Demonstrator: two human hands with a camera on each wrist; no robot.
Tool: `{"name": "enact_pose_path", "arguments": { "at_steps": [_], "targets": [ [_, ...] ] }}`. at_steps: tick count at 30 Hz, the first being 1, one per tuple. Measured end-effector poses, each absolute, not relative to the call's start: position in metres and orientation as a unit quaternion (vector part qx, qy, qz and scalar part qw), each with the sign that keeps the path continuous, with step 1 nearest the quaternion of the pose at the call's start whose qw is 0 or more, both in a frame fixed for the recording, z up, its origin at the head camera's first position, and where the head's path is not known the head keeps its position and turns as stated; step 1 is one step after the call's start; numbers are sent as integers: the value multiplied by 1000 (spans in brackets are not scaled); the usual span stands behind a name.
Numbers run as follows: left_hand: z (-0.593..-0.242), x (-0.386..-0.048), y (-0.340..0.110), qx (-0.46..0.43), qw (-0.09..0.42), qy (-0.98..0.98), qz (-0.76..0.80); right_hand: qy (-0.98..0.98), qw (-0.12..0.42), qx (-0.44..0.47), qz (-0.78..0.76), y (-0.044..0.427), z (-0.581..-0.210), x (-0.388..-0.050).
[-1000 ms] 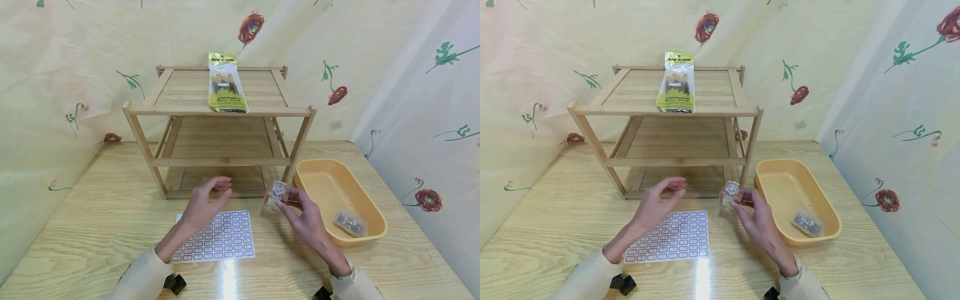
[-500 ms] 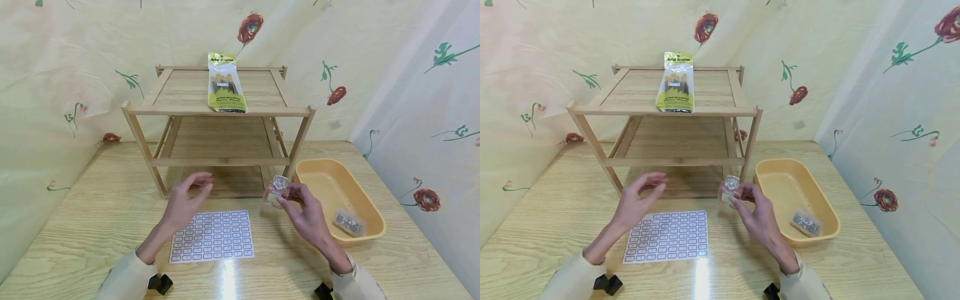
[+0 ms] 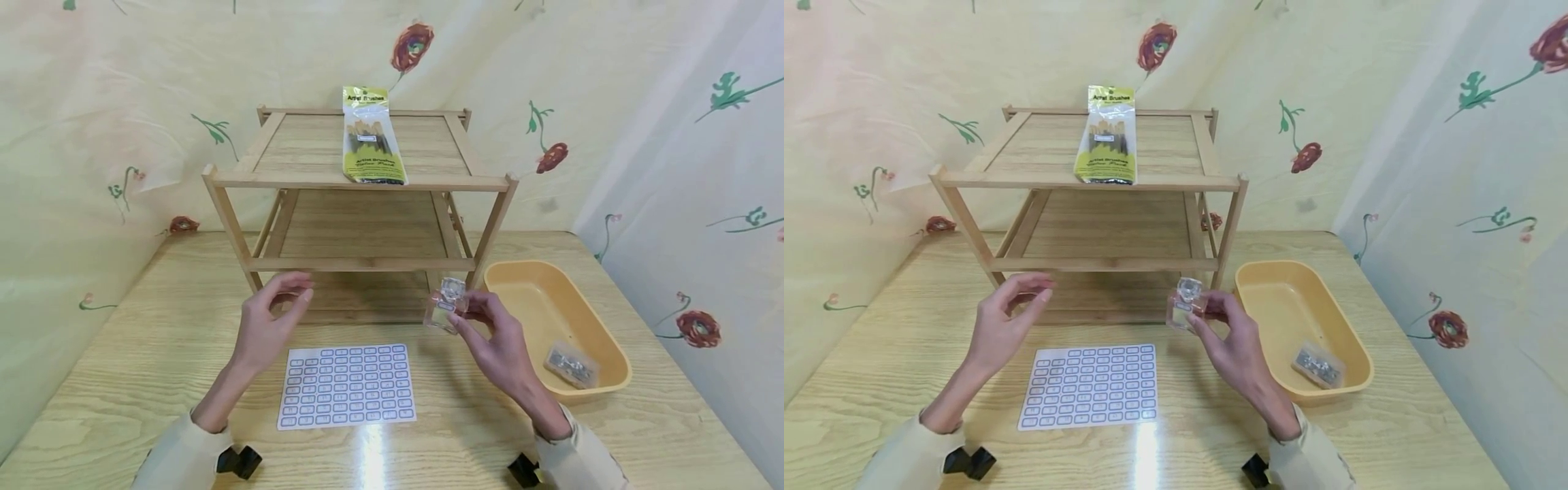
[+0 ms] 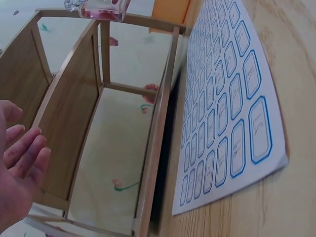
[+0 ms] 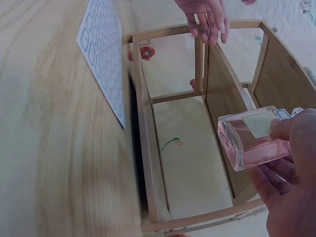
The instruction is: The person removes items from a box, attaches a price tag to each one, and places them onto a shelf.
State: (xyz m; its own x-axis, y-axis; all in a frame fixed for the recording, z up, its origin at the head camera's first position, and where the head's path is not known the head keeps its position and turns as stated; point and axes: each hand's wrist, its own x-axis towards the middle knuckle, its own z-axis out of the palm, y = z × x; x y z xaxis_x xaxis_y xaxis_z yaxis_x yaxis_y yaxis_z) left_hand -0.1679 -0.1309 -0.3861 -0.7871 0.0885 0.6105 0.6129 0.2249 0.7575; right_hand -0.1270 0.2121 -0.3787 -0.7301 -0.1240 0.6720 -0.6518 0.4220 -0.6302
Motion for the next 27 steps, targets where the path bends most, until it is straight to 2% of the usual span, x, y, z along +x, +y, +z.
{"name": "enact_pose_path", "arguments": {
  "at_steps": [17,27],
  "targets": [
    [-376,-169,-159,-196,276,-740,-581,-789,280,253,485,197,-363,-135],
    [-374,-170,-175,-147,283,-745,-586,-787,273,253,492,191,-357,-140]
  ]
}}
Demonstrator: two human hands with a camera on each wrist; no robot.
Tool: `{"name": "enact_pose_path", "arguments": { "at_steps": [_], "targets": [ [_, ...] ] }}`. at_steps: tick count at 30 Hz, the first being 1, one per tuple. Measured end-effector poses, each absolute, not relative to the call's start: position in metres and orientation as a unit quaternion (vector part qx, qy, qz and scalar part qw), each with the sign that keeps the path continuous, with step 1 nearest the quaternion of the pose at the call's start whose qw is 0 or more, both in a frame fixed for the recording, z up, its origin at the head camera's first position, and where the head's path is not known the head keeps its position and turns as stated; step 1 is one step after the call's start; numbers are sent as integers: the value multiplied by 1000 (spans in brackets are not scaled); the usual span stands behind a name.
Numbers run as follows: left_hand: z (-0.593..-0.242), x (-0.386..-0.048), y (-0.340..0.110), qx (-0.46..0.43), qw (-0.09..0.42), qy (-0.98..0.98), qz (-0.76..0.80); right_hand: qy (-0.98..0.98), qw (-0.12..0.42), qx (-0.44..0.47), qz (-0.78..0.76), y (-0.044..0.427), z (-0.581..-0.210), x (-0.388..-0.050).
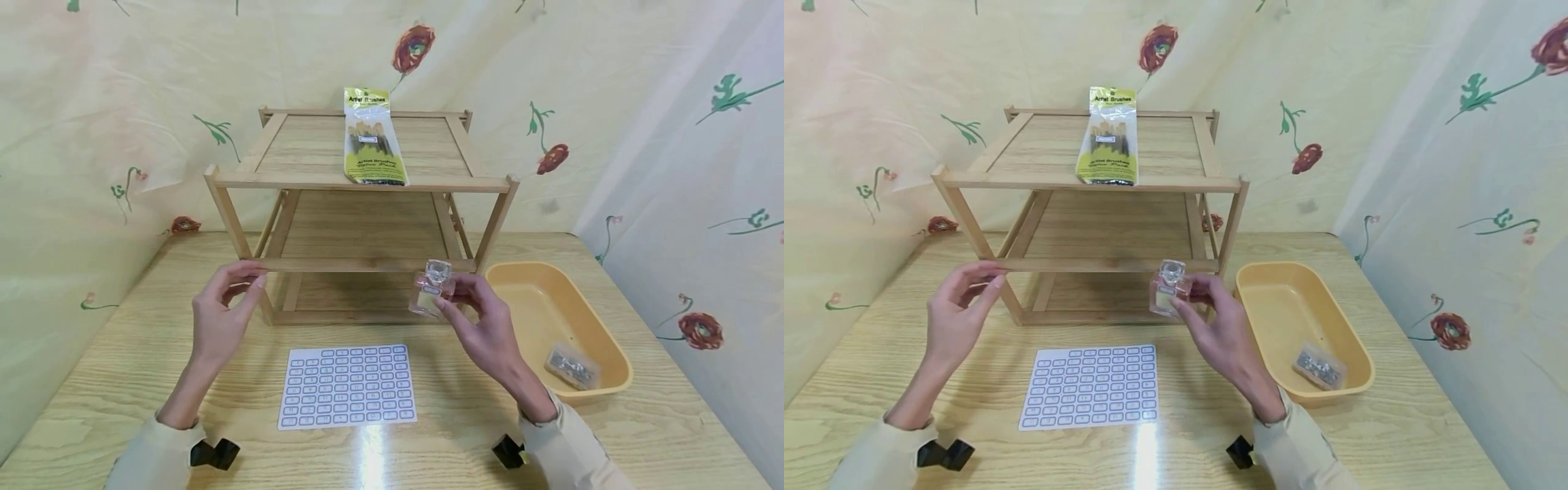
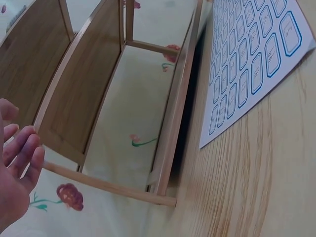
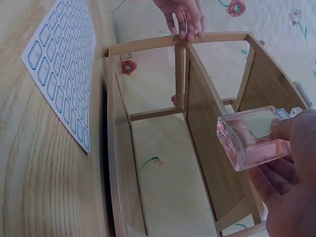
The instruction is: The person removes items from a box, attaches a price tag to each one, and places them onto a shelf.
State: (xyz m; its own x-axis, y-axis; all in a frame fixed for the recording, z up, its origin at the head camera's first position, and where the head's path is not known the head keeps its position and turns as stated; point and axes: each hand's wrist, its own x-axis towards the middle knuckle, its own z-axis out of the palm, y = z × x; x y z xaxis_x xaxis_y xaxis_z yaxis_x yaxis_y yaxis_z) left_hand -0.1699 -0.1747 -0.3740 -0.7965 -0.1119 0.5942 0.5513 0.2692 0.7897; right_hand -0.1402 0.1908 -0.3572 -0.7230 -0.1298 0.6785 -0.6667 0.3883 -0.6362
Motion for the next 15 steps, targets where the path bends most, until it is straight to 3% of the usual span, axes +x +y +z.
{"name": "enact_pose_path", "arguments": {
  "at_steps": [15],
  "targets": [
    [-371,-177,-186,-110,309,-722,-608,-775,274,267,502,188,-353,-148]
  ]
}}
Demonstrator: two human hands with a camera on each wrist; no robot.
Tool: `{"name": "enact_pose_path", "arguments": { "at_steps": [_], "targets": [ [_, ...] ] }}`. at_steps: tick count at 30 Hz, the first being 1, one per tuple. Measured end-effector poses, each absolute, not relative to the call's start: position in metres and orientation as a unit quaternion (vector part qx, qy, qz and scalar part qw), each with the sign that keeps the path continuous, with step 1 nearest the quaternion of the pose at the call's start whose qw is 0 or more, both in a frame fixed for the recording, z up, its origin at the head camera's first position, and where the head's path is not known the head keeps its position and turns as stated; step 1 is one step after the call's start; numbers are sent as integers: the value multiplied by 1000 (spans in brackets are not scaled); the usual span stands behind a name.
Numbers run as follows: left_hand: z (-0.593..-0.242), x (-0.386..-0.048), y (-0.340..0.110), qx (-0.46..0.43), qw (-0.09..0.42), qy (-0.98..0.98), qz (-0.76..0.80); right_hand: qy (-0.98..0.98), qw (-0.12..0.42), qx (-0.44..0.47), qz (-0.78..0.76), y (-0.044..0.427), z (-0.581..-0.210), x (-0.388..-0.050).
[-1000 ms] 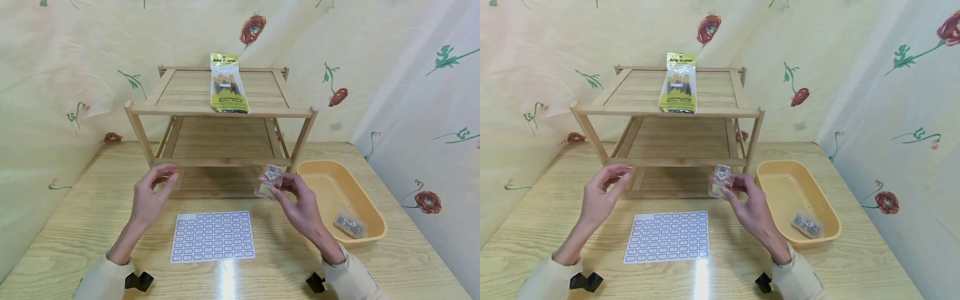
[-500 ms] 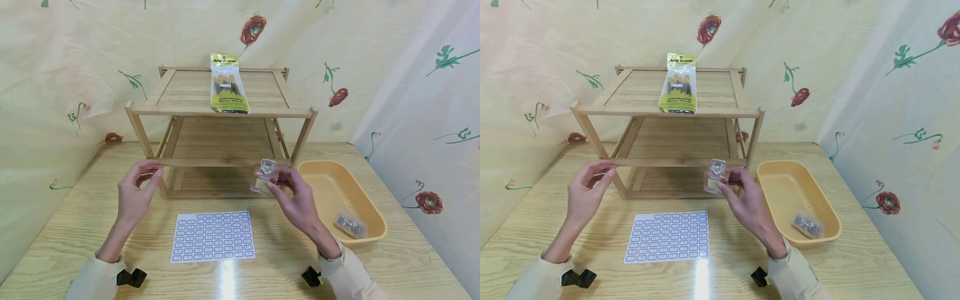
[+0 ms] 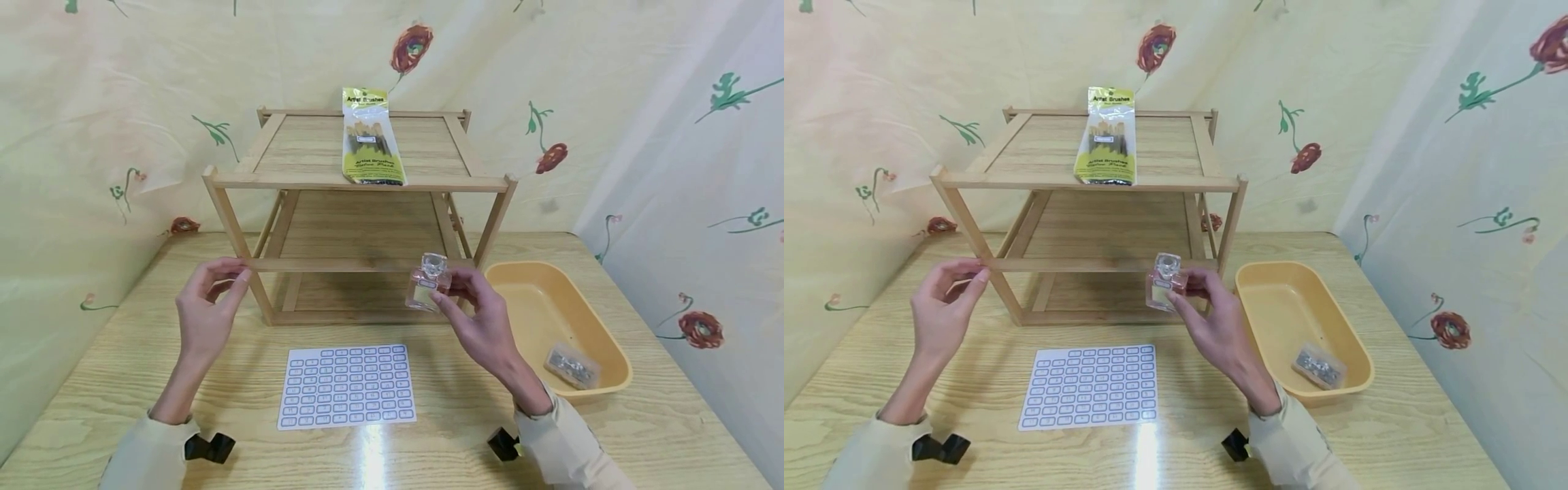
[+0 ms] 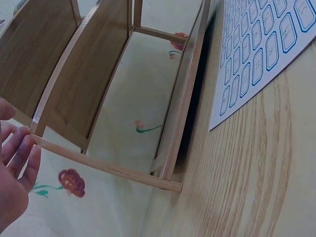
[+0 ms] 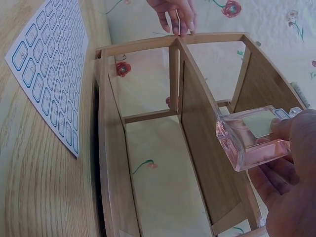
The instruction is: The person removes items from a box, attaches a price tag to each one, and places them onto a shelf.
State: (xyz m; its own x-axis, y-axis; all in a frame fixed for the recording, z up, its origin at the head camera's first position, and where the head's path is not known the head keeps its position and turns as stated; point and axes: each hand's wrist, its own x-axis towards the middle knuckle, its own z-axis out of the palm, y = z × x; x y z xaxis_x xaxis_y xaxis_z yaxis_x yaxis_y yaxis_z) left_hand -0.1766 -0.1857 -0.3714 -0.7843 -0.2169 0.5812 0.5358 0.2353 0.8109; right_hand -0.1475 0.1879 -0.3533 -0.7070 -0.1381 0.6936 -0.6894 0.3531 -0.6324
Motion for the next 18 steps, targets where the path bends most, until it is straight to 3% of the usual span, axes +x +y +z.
{"name": "enact_pose_path", "arguments": {
  "at_steps": [18],
  "targets": [
    [-371,-184,-189,-89,314,-717,-615,-780,273,269,494,185,-346,-151]
  ]
}}
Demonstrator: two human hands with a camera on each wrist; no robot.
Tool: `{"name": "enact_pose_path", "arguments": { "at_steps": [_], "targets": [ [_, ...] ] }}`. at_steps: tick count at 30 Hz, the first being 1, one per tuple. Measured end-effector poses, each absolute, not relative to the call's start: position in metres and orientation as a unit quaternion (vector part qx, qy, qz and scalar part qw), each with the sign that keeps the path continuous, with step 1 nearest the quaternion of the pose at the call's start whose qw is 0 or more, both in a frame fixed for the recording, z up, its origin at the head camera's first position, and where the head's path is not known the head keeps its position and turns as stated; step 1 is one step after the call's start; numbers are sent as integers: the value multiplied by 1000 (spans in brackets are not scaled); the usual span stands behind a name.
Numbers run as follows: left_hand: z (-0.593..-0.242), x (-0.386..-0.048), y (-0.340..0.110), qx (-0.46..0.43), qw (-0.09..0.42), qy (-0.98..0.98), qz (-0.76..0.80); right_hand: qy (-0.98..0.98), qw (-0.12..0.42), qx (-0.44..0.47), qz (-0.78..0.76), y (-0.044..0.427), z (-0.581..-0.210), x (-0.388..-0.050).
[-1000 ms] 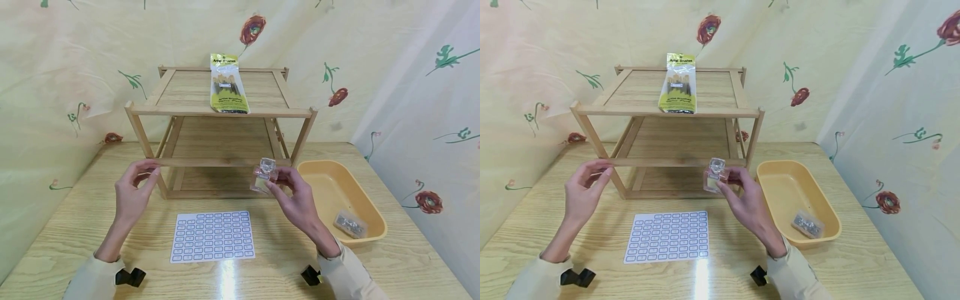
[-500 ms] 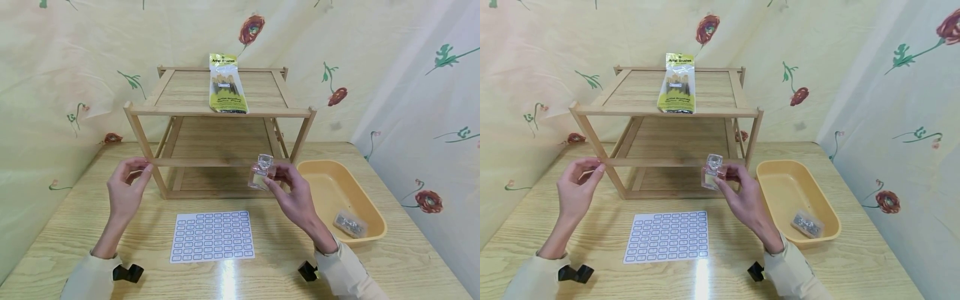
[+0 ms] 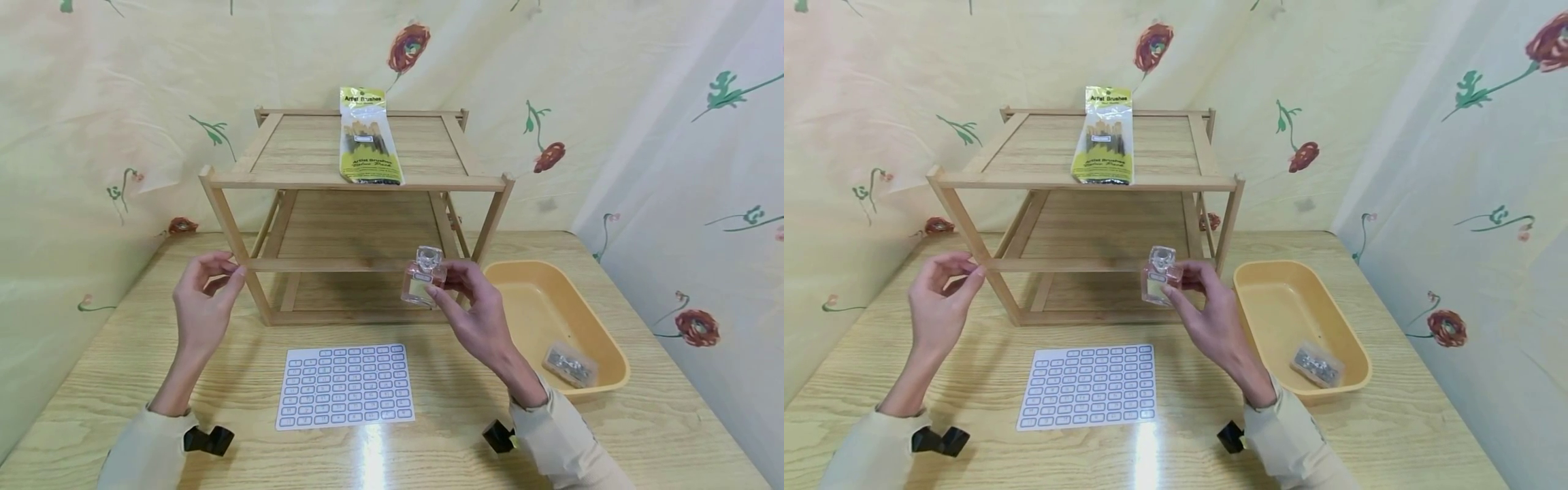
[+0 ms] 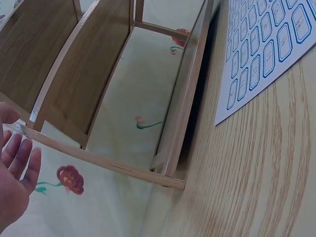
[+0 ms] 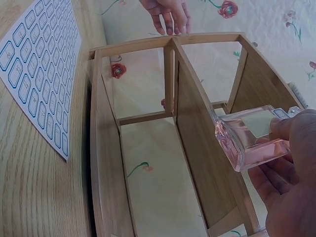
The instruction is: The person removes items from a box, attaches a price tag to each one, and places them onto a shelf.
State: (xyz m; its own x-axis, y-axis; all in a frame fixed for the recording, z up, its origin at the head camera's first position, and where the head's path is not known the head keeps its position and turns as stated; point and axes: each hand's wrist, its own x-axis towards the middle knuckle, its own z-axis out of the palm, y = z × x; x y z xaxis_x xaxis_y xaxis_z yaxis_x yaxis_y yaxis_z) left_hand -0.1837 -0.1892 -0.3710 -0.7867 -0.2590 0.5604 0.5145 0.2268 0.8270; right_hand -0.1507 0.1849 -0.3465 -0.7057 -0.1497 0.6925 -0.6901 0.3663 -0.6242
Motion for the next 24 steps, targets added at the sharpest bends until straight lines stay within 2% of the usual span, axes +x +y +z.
{"name": "enact_pose_path", "arguments": {
  "at_steps": [24],
  "targets": [
    [-372,-195,-186,-91,265,-712,-644,-773,239,261,526,175,-339,-161]
  ]
}}
